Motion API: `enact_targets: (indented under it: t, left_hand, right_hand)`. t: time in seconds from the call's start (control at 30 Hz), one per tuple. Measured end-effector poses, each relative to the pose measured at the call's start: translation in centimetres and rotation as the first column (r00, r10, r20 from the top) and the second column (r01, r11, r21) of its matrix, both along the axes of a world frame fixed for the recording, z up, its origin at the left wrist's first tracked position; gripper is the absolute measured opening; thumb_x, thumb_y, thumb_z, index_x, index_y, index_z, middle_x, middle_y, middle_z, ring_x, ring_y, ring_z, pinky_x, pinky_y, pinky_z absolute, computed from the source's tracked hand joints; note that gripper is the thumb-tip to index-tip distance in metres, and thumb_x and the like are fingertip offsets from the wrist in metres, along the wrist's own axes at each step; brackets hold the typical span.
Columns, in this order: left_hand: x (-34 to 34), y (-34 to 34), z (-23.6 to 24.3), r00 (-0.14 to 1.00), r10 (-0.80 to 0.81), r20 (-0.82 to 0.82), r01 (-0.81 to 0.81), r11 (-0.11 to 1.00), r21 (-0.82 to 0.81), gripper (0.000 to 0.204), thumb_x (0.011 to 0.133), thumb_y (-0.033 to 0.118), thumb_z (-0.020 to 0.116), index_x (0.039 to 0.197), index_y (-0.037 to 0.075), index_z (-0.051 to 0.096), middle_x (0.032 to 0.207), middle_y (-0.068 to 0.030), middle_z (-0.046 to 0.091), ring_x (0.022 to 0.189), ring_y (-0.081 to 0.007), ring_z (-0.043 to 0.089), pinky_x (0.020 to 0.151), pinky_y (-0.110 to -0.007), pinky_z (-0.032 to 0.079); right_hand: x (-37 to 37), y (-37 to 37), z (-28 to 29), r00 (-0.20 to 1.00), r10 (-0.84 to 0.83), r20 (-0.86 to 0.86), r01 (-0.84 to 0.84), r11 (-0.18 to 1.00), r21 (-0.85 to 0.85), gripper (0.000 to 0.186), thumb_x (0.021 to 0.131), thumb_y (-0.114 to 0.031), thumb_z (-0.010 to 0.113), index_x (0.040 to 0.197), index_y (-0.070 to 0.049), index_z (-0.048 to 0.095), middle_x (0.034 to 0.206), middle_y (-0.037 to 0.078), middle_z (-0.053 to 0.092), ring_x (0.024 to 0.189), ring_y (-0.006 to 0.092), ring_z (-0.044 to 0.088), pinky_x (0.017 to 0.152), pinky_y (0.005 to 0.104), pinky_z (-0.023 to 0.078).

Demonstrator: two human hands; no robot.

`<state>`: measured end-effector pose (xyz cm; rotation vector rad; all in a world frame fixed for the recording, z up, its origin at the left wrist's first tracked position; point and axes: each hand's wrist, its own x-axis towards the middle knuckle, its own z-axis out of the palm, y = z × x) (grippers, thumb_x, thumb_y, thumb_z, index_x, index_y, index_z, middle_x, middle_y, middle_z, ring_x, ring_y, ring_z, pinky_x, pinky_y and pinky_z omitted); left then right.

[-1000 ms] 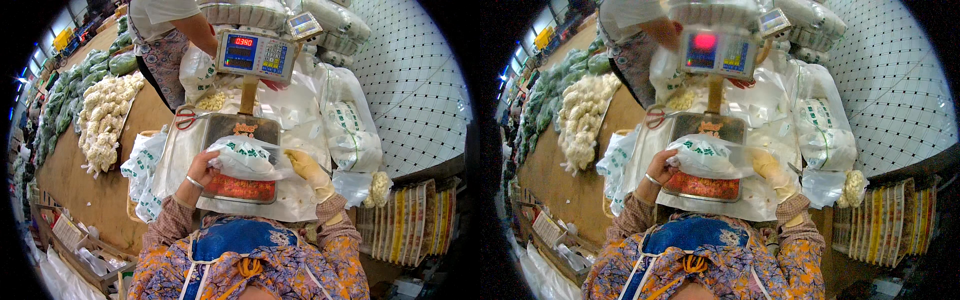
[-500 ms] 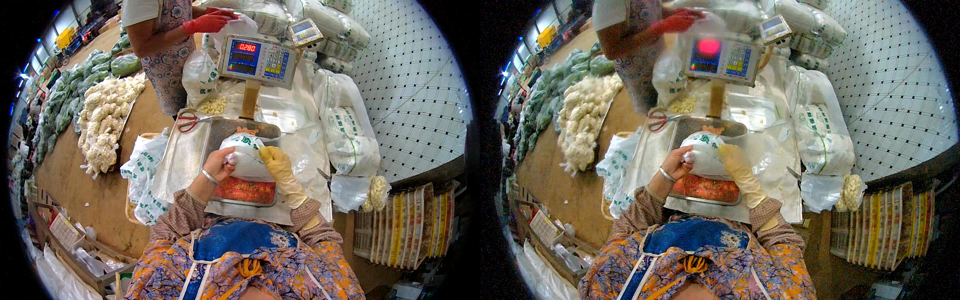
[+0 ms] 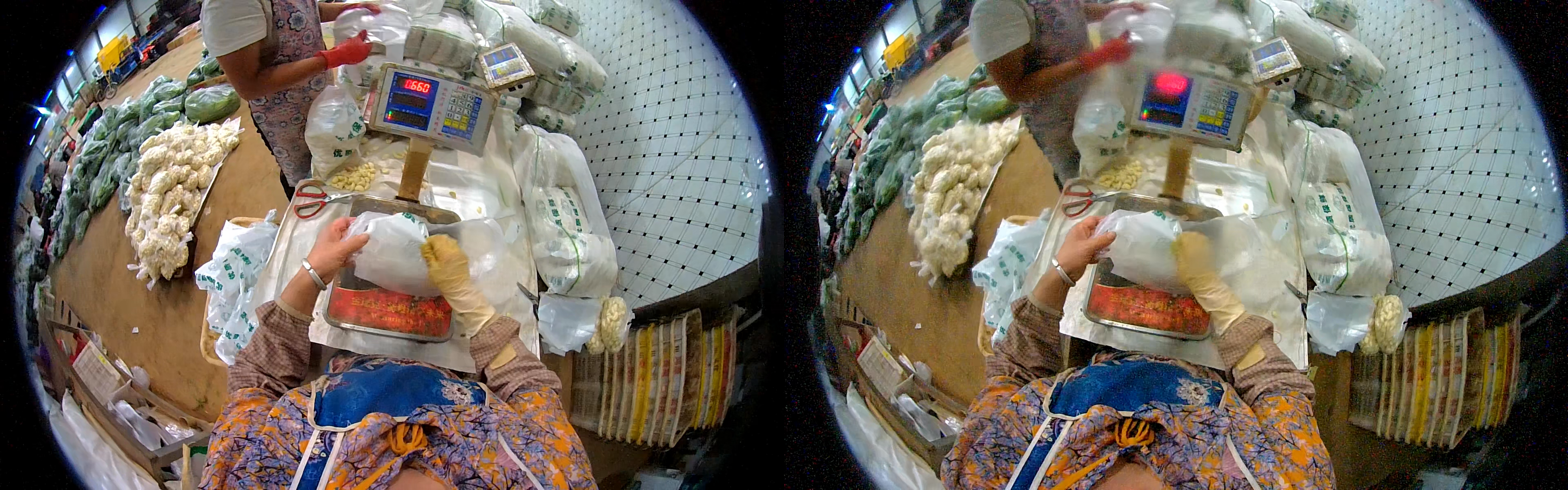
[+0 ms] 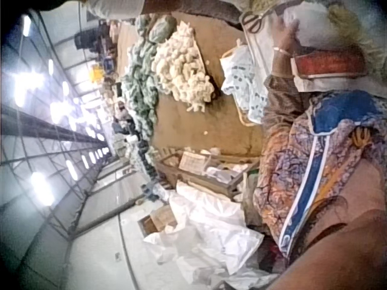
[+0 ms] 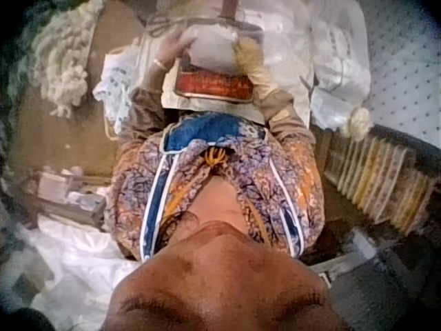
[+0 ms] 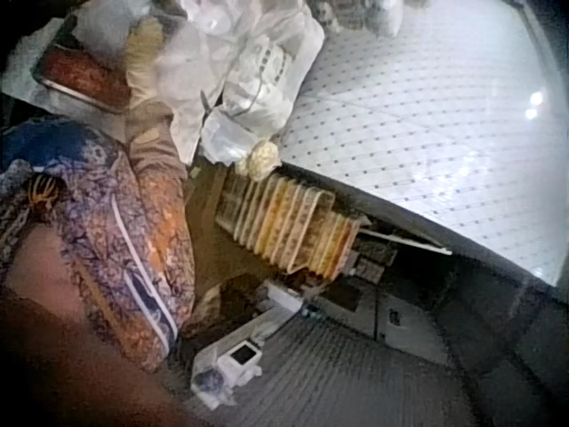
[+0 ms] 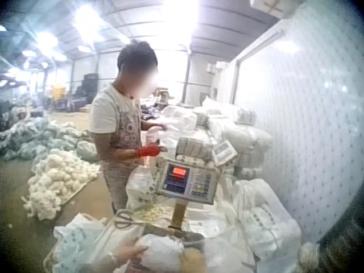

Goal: The person fills plastic bags with peeled garlic cloves from a tray, weighs each bag on a digital scale, and uses scissors to trim the bags.

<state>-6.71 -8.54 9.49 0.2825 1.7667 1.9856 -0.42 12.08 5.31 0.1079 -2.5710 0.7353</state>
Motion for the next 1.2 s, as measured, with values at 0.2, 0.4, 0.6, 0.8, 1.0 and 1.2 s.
enact_targets:
  t: [0.2, 0.4, 0.6, 0.8, 1.0, 1.2]
  left_hand:
    - [-1.0, -2.2, -0.2, 0.965, 0.003, -0.262, -0.042, 0.989, -0.141, 0.021, 0.084, 0.019, 0.048, 0.091, 0.0, 0.056, 0.064, 0.0046, 0.048, 0.057, -0.003, 0.041, 0.05, -0.018, 0.034]
    - [-0.2, -0.3, -0.8, 0.929, 0.085, -0.361, -0.133, 0.985, -0.111, 0.024, 0.085, 0.021, 0.047, 0.093, 0.0, 0.057, 0.062, 0.0057, 0.046, 0.054, -0.0026, 0.039, 0.047, -0.018, 0.032]
    - [-0.9, 0.6, 2.1, 0.85, 0.198, -0.489, -0.256, 0.965, -0.054, 0.023, 0.085, 0.019, 0.047, 0.079, -0.001, 0.055, 0.055, 0.0036, 0.041, 0.051, -0.0045, 0.036, 0.046, -0.021, 0.031]
    - [-1.2, 1.5, 3.9, 0.825, 0.223, -0.52, -0.266, 0.964, -0.009, 0.021, 0.085, 0.018, 0.048, 0.086, -0.001, 0.057, 0.057, 0.004, 0.044, 0.052, -0.0038, 0.037, 0.046, -0.019, 0.032]
    - [0.2, -1.1, 1.4, 0.888, 0.142, -0.438, -0.224, 0.964, -0.141, 0.024, 0.085, 0.018, 0.047, 0.098, 0.001, 0.057, 0.061, 0.0065, 0.046, 0.054, -0.0017, 0.038, 0.047, -0.017, 0.032]
    - [1.0, -1.7, -0.7, 0.922, 0.16, -0.352, -0.213, 0.97, -0.118, 0.027, 0.086, 0.02, 0.045, 0.099, 0.0, 0.056, 0.061, 0.0063, 0.047, 0.053, -0.002, 0.039, 0.047, -0.018, 0.034]
  right_hand:
    - [-0.4, 0.6, 6.7, 0.923, 0.075, -0.378, -0.051, 0.996, 0.074, 0.006, 0.071, -0.01, 0.054, 0.073, -0.007, 0.049, 0.066, 0.009, 0.049, 0.063, 0.0256, 0.049, 0.055, 0.0345, 0.041]
    - [-1.1, 1.4, 8.2, 0.953, 0.067, -0.295, -0.048, 0.996, 0.07, 0.006, 0.065, -0.008, 0.055, 0.067, -0.008, 0.049, 0.062, 0.007, 0.048, 0.061, 0.0247, 0.048, 0.054, 0.0328, 0.04]
    - [0.1, 0.3, 10.1, 0.94, 0.127, -0.315, -0.13, 0.991, 0.01, 0.006, 0.066, -0.002, 0.052, 0.068, -0.006, 0.048, 0.063, 0.01, 0.048, 0.062, 0.0245, 0.049, 0.056, 0.0312, 0.039]
    - [0.1, -0.5, 11.2, 0.943, 0.117, -0.311, -0.172, 0.973, -0.156, 0.006, 0.066, 0.0, 0.052, 0.069, -0.005, 0.049, 0.064, 0.01, 0.049, 0.062, 0.0241, 0.05, 0.056, 0.0306, 0.04]
    - [-0.5, -1.0, 13.9, 0.918, 0.142, -0.371, -0.181, 0.981, -0.075, 0.008, 0.066, 0.001, 0.053, 0.069, -0.006, 0.05, 0.064, 0.009, 0.05, 0.061, 0.0233, 0.051, 0.055, 0.0298, 0.041]
    - [-1.5, -1.2, 15.3, 0.914, 0.184, -0.361, -0.213, 0.976, -0.042, 0.009, 0.065, 0.002, 0.053, 0.068, -0.006, 0.05, 0.063, 0.009, 0.05, 0.059, 0.0242, 0.051, 0.053, 0.0301, 0.041]
